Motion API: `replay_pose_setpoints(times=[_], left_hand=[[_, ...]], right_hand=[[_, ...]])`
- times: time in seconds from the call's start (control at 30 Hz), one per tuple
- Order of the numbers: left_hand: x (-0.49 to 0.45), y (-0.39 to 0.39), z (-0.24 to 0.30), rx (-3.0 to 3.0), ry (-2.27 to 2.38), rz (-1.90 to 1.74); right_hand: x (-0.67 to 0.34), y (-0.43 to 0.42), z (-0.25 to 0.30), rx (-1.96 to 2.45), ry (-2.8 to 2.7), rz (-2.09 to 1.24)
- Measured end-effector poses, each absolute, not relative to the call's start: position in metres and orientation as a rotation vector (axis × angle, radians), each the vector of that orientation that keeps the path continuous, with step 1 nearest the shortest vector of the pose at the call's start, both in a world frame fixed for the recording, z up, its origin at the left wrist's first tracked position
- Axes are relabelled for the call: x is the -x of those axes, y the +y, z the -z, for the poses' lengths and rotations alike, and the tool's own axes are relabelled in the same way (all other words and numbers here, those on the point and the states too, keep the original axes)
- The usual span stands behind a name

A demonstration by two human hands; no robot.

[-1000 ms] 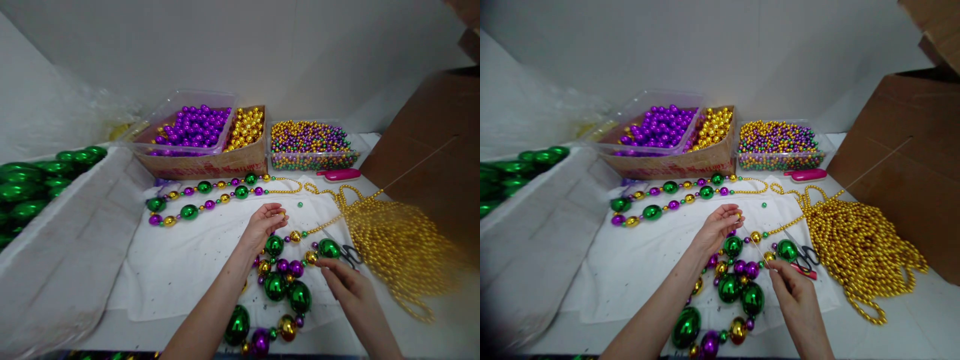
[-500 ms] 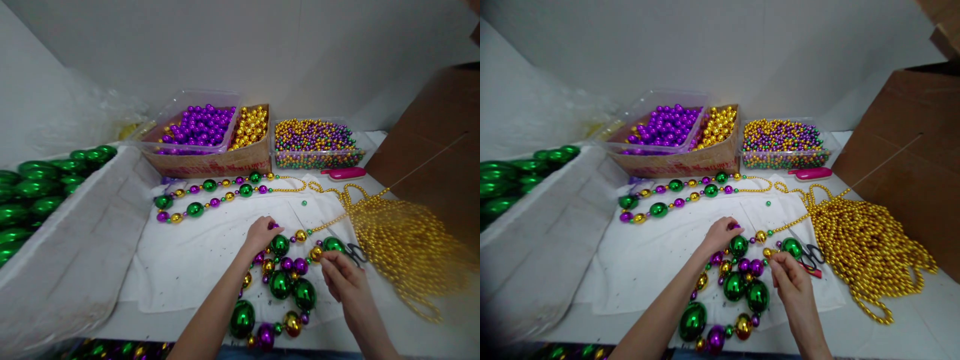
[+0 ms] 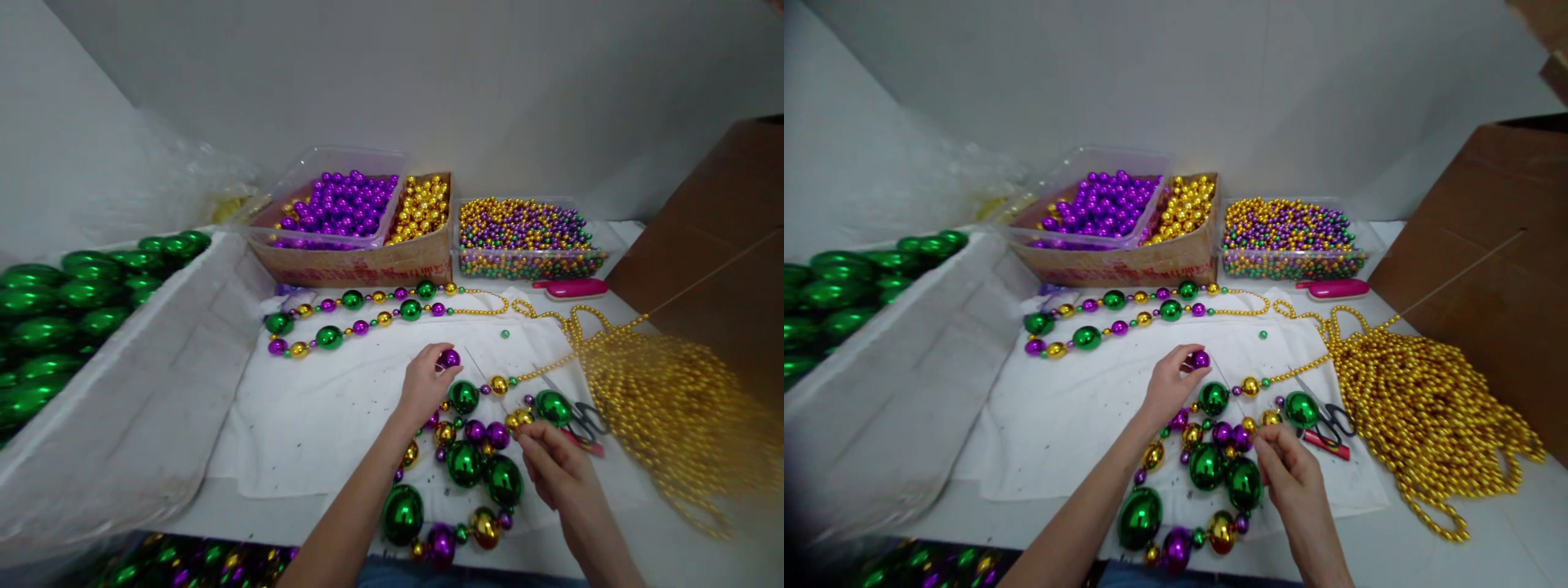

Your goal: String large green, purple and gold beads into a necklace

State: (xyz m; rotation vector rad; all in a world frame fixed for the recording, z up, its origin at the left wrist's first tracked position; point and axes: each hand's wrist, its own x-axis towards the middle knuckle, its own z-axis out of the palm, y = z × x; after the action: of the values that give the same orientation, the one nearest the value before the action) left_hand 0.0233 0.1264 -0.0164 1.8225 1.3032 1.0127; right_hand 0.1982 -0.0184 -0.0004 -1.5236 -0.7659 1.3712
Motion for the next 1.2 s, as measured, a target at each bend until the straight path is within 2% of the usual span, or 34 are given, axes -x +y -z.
replay_pose_setpoints(times=[0.1, 0.27, 0.6, 1.2], left_hand=[[-0.024, 0.122, 0.016, -1.720, 1.263, -1.075], [-0.025, 0.119, 0.015, -1.214, 1.090, -1.058], [-0.026, 0.110, 0.005, -0.776, 0.831, -1.084], [-0.025, 0.112, -0.001, -0.538, 0.660, -1.163]], right_hand=[[-0.198, -0.019, 0.001, 1.514, -0.747, -1.373], [-0.199, -0.022, 0.005, 1.499, -0.726, -1.379], [-0.196, -0.023, 0.001, 1.493, -0.717, -1.420], [-0.190, -0.027, -0.009, 1.567, -0.921, -1.327]])
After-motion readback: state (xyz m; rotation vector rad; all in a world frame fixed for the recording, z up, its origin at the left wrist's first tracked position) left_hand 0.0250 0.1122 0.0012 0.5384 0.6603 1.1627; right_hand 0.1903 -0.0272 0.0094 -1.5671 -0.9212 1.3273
